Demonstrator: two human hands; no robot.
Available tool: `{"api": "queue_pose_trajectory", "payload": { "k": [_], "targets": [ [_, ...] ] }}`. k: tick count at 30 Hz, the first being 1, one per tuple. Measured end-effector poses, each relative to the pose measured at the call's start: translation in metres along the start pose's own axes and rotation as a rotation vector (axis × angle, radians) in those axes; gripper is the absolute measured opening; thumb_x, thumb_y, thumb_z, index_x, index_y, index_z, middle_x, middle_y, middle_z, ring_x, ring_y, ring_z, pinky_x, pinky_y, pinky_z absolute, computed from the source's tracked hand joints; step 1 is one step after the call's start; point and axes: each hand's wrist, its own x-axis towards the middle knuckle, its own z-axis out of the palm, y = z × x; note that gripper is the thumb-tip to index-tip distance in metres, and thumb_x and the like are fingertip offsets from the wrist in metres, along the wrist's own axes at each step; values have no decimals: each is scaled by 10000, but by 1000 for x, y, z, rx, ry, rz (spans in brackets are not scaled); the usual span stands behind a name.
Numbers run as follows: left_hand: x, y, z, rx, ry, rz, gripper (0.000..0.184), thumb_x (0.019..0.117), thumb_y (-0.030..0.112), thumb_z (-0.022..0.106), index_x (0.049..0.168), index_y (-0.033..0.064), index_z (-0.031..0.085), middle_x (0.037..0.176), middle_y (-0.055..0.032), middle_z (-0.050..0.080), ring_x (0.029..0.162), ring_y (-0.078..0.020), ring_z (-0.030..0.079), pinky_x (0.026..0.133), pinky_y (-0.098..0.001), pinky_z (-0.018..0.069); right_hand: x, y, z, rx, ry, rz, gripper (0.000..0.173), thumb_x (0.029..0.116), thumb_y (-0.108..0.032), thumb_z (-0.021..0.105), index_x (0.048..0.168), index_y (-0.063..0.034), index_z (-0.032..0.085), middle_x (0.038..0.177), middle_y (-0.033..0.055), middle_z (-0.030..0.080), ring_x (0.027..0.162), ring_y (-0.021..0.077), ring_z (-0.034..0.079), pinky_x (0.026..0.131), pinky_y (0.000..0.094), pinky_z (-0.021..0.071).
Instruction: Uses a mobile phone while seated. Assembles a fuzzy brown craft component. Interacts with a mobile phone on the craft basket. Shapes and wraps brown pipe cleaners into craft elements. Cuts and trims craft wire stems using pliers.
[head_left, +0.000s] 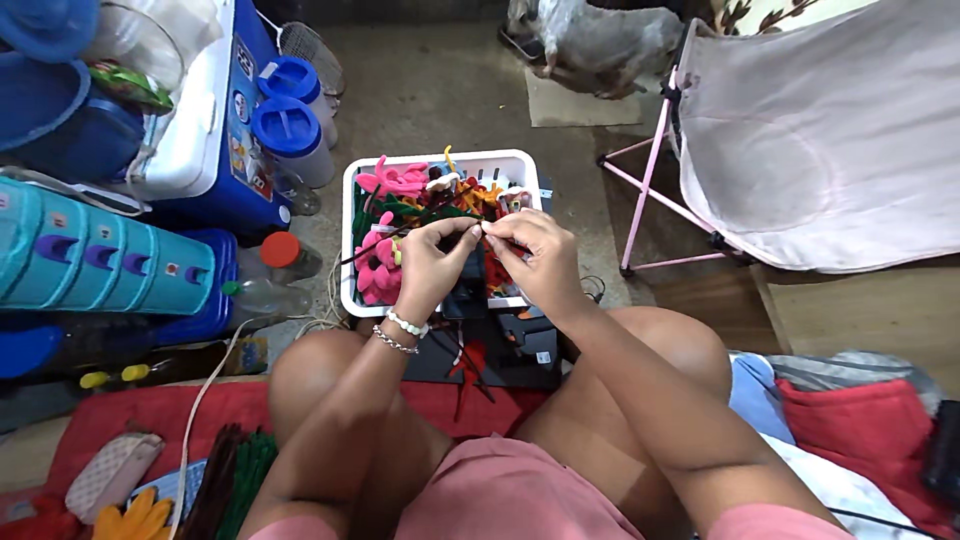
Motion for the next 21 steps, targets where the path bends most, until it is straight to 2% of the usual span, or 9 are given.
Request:
{"api": "queue_pose_trajectory", "payload": {
  "k": [3, 7, 10, 14, 18, 21],
  "targets": [
    [0, 2, -4, -229, -70, -57, 122, 980, 57, 666, 1077, 28, 734, 920, -31, 727, 755, -72, 675, 701, -230, 579, 3, -4, -5, 3, -5, -9, 140, 921, -59, 726, 1045, -49, 791, 1032, 73, 760, 1024, 197, 715, 1061, 511, 484],
    [-1, 0, 0, -367, -31, -116, 108, 976, 42, 665, 1062, 35, 730, 900, -20, 723, 750, -71, 677, 688, -224, 578, 3, -6, -5, 58, 1, 9, 164, 912, -55, 733, 1065, -49, 791, 1046, 84, 739, 1025, 193, 693, 997, 440, 519],
    [-1, 4, 2, -391, 15, -111, 130, 972, 29, 665, 1084, 39, 731, 918, -3, 731, 761, -57, 683, 721, -217, 584, 4, -7, -3, 46, 4, 18, 201, 905, -24, 720, 1090, -54, 791, 1070, 100, 723, 1026, 213, 677, 968, 424, 522],
    [-1, 7, 3, -373, 21, -107, 145, 969, 38, 676, 1097, 47, 744, 933, -3, 740, 749, -53, 685, 695, -204, 579, 7, -1, -2, 23, -9, 19, 192, 919, 6, 687, 1067, -58, 792, 1078, 103, 721, 1039, 230, 675, 1004, 480, 494],
    [0, 3, 5, -434, 35, -146, 140, 986, 67, 666, 1100, 46, 745, 964, -5, 742, 796, -62, 690, 744, -221, 582, 9, 0, -5, -6, -32, 4, 206, 933, -11, 676, 1089, -77, 793, 1060, 83, 722, 1027, 216, 679, 1053, 542, 444],
    [0, 5, 7, -460, 36, -240, 120, 1007, 139, 653, 1065, 96, 748, 898, 27, 720, 706, -21, 630, 639, -171, 524, 10, 5, -10, -48, -61, -44, 207, 925, -14, 678, 1080, -81, 798, 1039, 79, 739, 1021, 229, 692, 1078, 605, 395]
  ]
}}
